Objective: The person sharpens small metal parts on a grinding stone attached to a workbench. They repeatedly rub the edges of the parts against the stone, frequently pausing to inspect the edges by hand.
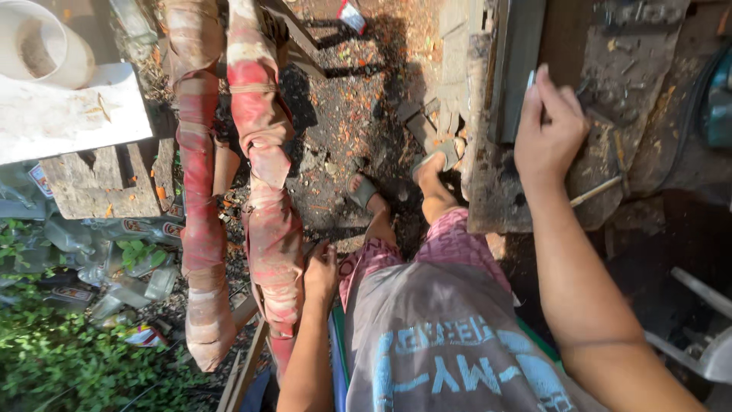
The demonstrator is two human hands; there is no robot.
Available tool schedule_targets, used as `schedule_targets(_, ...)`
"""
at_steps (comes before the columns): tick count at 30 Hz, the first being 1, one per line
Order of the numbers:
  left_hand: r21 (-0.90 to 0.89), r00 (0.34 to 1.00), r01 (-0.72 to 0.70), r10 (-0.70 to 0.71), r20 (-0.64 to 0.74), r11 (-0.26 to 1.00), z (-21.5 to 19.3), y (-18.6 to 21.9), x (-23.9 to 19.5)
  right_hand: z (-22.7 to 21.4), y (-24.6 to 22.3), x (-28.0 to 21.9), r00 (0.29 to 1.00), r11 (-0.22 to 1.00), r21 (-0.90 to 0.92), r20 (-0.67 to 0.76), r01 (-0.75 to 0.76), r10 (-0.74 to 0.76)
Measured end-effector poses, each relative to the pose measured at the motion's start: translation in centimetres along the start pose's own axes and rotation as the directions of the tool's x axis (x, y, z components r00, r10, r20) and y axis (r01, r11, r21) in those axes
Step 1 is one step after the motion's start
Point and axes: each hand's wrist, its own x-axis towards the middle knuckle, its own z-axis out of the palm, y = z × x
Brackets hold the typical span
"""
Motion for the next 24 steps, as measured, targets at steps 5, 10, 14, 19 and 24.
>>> schedule_targets(5,0.045,0.993,-0.115,0.113,0.027,0.992,0.4,0.1,-0.4,1.3,2.0,3.2,0.999,0.998,-0.045,0.007,0.049,-0.048)
schedule_targets(10,0.061,0.998,-0.052,0.050,0.041,0.997,0.6,-0.2,-0.1,-0.6,-1.8,-0.2,0.999,0.999,0.015,-0.013,-0.030,0.030)
schedule_targets(14,0.057,0.989,-0.125,0.120,0.084,0.990,1.3,-1.2,-0.3,1.4,3.1,3.1,1.000,0.999,0.034,0.005,0.022,-0.022)
schedule_targets(19,-0.032,0.997,-0.041,0.043,0.063,0.999,-0.2,-1.1,-0.4,0.1,1.2,-1.1,0.996,0.996,-0.012,-0.004,-0.085,0.084)
schedule_targets(24,0.017,0.972,-0.234,0.234,-0.023,0.972,2.1,-4.6,1.1,1.4,3.1,3.9,0.997,0.997,-0.021,0.024,0.072,-0.072)
